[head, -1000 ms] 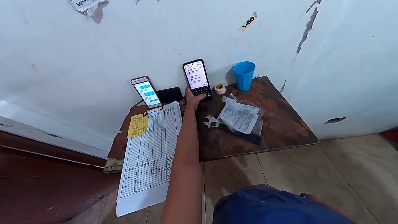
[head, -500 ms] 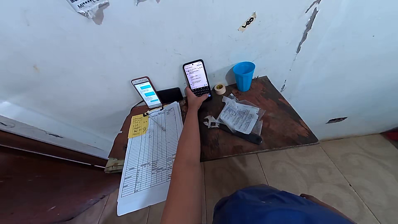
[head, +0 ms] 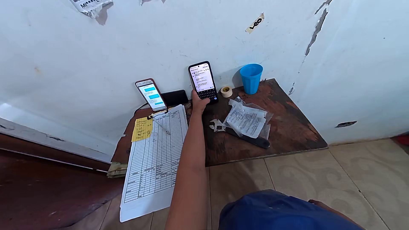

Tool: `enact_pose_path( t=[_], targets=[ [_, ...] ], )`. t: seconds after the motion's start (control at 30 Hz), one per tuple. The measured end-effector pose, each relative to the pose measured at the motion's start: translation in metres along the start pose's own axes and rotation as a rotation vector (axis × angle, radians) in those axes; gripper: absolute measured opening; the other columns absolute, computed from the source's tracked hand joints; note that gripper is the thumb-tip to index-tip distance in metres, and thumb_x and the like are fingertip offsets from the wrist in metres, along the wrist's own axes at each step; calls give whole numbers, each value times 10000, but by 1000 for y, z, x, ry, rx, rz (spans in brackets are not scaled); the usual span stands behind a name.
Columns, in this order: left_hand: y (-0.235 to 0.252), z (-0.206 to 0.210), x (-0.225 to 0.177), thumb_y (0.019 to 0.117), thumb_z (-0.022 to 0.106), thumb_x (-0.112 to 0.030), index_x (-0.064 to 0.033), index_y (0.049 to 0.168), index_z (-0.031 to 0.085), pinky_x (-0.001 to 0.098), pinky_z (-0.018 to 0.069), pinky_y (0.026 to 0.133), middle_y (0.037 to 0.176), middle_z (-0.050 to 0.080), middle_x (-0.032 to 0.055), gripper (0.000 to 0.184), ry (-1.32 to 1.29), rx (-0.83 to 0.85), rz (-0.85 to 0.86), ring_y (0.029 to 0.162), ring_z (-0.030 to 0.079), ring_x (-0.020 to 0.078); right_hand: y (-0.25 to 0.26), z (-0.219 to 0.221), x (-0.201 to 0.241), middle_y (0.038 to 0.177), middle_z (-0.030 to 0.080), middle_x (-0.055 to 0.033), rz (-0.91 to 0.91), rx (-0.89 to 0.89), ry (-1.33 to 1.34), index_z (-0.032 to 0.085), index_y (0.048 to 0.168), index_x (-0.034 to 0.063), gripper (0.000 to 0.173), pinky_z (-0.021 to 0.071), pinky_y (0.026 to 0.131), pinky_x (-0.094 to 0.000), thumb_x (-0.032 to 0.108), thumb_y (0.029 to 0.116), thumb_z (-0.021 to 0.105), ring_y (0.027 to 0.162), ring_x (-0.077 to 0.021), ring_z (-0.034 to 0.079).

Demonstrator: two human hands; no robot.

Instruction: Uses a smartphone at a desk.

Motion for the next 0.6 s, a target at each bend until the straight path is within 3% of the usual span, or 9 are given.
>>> enact_pose_path(
  t=[0.1, 0.33, 0.4, 0.5, 0.6],
  targets=[
    [1, 1, 3, 690, 569, 224, 61, 1503, 258, 332, 507, 985, 1377, 528, 260, 886, -18, 50, -47, 1172, 596, 213, 8, 0, -4, 1358, 617, -281, -10, 0, -22, 597, 1372, -20, 479, 410, 1134, -533, 227, 980, 717, 1327, -399, 562],
    [4, 1, 6, 676, 578, 295, 57, 1506, 256, 325, 507, 990, 1390, 519, 248, 922, -75, 107, -69, 1175, 593, 203, 7, -3, -1, 1363, 611, -285, -2, -10, -25, 592, 1376, -18, 494, 411, 1129, -537, 228, 970, 728, 1326, -401, 558],
    [4, 2, 4, 691, 603, 249, 63, 1477, 290, 300, 520, 967, 1334, 560, 224, 866, -93, 89, -39, 1126, 616, 170, -1, -4, 5, 1387, 593, -291, 6, 7, -39, 572, 1398, -25, 497, 394, 1144, -530, 219, 987, 707, 1350, -398, 542],
    [1, 1, 1, 792, 679, 157, 83, 1437, 351, 301, 506, 987, 1309, 573, 237, 728, -100, -2, -6, 1129, 611, 179, 5, -3, 3, 1383, 598, -282, 5, 6, -24, 568, 1398, -24, 488, 400, 1140, -521, 204, 988, 703, 1342, -390, 548],
    [2, -1, 1, 821, 743, 41, 77, 1444, 349, 324, 508, 1009, 1312, 576, 249, 738, -47, -52, 27, 1154, 617, 200, 0, -3, 7, 1385, 590, -294, 7, 2, 4, 559, 1397, -44, 484, 394, 1142, -516, 167, 986, 702, 1344, -394, 543]
  ],
)
Point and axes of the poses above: each hand's wrist, its own y-axis towards the middle knuckle, its own z-axis out of the palm, x = y × z, the point moved 10 cm from there along y, towards the middle knuckle
